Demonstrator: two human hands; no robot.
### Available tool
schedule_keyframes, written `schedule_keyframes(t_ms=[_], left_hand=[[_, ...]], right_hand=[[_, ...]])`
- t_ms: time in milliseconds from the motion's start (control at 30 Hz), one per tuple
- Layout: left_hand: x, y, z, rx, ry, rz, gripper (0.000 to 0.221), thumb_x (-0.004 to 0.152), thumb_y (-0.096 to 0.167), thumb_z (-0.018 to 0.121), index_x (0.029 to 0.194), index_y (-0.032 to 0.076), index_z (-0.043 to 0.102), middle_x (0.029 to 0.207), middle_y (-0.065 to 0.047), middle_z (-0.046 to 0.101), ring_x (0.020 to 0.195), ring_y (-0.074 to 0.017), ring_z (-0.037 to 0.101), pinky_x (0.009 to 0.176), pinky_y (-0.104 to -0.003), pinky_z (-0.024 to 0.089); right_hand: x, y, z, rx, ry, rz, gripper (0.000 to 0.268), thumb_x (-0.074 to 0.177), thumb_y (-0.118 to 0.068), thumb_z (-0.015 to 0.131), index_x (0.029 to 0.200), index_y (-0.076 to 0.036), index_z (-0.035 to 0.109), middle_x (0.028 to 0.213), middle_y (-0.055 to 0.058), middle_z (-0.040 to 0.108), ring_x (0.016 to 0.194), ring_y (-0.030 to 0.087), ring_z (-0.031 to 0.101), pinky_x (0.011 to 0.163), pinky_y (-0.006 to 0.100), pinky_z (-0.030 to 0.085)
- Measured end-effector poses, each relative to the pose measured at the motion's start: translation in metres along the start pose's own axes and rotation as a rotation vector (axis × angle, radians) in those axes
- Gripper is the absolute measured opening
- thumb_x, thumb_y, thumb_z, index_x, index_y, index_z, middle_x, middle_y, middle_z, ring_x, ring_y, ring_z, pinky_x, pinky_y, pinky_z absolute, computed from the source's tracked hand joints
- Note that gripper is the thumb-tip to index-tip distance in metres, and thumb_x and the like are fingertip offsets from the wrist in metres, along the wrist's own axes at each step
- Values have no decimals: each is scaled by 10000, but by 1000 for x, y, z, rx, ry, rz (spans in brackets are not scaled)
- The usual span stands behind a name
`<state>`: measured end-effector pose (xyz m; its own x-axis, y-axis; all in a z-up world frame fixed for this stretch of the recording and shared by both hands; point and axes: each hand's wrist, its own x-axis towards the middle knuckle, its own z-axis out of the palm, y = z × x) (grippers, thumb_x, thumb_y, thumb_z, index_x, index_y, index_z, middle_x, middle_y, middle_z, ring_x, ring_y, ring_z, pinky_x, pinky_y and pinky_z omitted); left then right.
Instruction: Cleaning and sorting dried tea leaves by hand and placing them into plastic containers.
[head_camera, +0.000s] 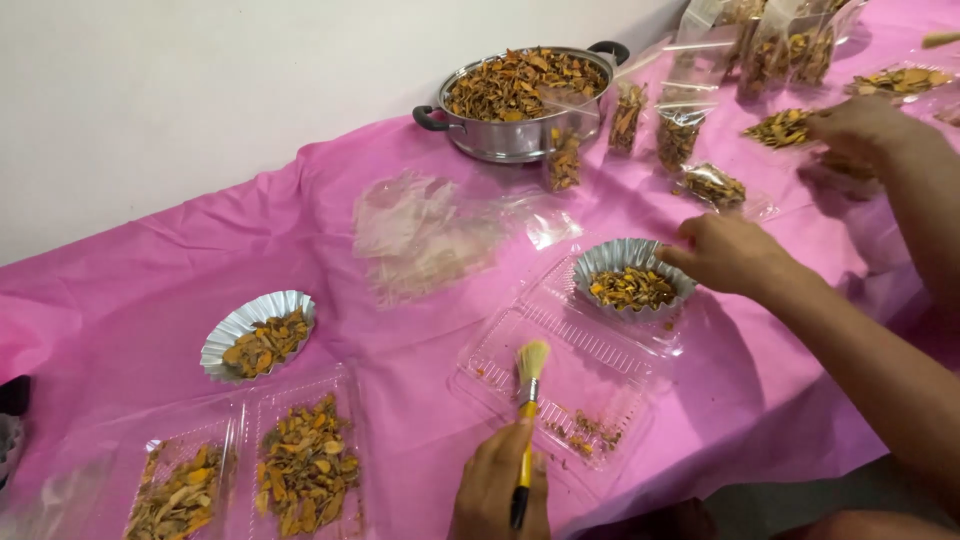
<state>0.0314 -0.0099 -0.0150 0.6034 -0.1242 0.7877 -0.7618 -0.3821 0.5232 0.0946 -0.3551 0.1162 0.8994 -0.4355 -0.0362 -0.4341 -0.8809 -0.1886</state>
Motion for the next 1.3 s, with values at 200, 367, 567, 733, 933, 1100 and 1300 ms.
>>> schedule_keyframes(t_ms=[200,367,567,733,933,1100,1300], left_hand=[[11,-39,-13,279,-321,230,524,812,167,681,1330,94,642,1245,-119,673,1064,-288,673,881,-430,534],[40,-48,-47,359,-587,89,621,747,62,726,1353,88,592,1236,-98,680,1089,-284,657,968,-529,502],[73,-45,-56,385,-616,160,553,824,68,705,1363,72,587,1262,-98,668,1113,-293,644,946,-501,503],[81,-42,-40,398,-791,38,673,796,-119,593,1439,60,507,1237,-117,648,1115,-304,625,982,-513,459],[79,-82,-39,354,-711,58,886,657,-190,548,1509,37,452,1442,-164,577,1300,-338,538,1094,-489,424],[150,-23,-67,402,-684,-484,471,1024,171,450,1494,166,480,1519,-73,524,1377,-263,513,1183,-478,409],[205,-131,-12,502,-453,-208,311,962,281,557,1211,161,699,1087,-124,702,1105,-347,692,949,-491,535]], right_hand=[[-3,6,11,61,-38,-35,430,963,-337,633,615,-84,612,555,60,619,489,170,517,507,319,383],[-33,-19,-6,-14,-115,13,446,983,-440,602,699,-98,636,651,56,652,570,186,545,546,324,387],[-39,-33,-3,22,-24,-22,536,995,-424,528,625,-47,621,588,94,621,543,217,557,527,355,410],[-37,-27,9,13,-93,-80,590,1039,-399,549,536,-93,583,471,-14,526,400,103,420,422,242,370],[-67,-40,-23,35,-273,-20,560,1027,-417,529,661,-41,723,618,64,744,481,135,632,529,247,518],[-41,-17,-8,38,-97,-76,713,1018,-662,494,551,-124,475,482,-24,431,402,117,397,452,246,393],[-35,-19,-12,240,53,58,587,896,-590,602,730,-48,754,751,193,755,888,416,729,821,464,539]])
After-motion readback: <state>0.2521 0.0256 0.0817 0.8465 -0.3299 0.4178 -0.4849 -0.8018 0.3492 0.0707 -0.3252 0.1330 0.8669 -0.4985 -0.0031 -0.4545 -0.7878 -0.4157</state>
